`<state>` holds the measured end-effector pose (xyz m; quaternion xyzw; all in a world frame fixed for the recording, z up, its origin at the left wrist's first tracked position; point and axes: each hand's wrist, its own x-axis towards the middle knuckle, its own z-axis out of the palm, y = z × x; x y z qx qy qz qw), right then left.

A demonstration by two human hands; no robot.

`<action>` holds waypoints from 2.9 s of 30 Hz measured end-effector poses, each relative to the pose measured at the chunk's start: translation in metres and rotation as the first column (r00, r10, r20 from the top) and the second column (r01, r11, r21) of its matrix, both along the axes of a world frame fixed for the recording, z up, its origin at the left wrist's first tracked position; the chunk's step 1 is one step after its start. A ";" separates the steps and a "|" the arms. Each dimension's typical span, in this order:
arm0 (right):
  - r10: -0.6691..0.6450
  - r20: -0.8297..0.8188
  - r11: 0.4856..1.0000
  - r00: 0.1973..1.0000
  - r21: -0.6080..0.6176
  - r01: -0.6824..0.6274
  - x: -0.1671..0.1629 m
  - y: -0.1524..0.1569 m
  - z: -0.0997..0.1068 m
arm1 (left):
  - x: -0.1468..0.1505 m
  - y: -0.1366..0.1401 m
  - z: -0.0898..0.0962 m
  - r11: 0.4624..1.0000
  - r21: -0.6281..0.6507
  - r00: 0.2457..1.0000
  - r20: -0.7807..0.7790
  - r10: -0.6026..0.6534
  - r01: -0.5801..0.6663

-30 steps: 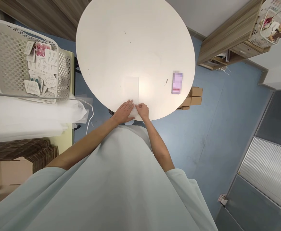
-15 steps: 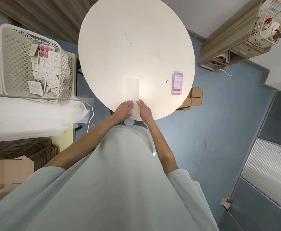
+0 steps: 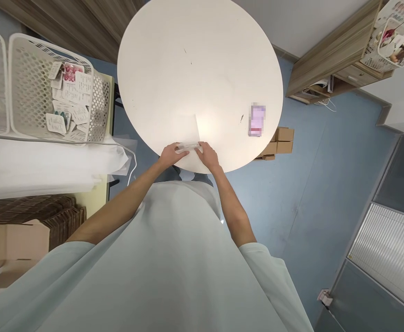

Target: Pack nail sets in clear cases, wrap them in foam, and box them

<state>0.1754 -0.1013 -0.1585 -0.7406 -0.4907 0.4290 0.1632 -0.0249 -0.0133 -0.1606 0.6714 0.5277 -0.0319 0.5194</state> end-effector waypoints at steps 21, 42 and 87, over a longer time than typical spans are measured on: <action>0.040 0.292 0.999 0.956 0.018 -0.047 -0.019 0.043 -0.010 | 0.018 0.004 -0.015 0.932 0.323 0.972 -0.106 0.208 -0.165; 0.356 0.212 0.905 0.910 0.163 -0.392 -0.011 -0.024 -0.022 | -0.024 -0.017 -0.029 0.921 0.243 0.948 0.019 -0.317 0.304; 0.310 0.240 0.947 0.920 -0.160 -0.277 -0.064 0.052 0.007 | -0.014 0.018 -0.016 0.932 0.126 0.939 -0.010 0.344 -0.340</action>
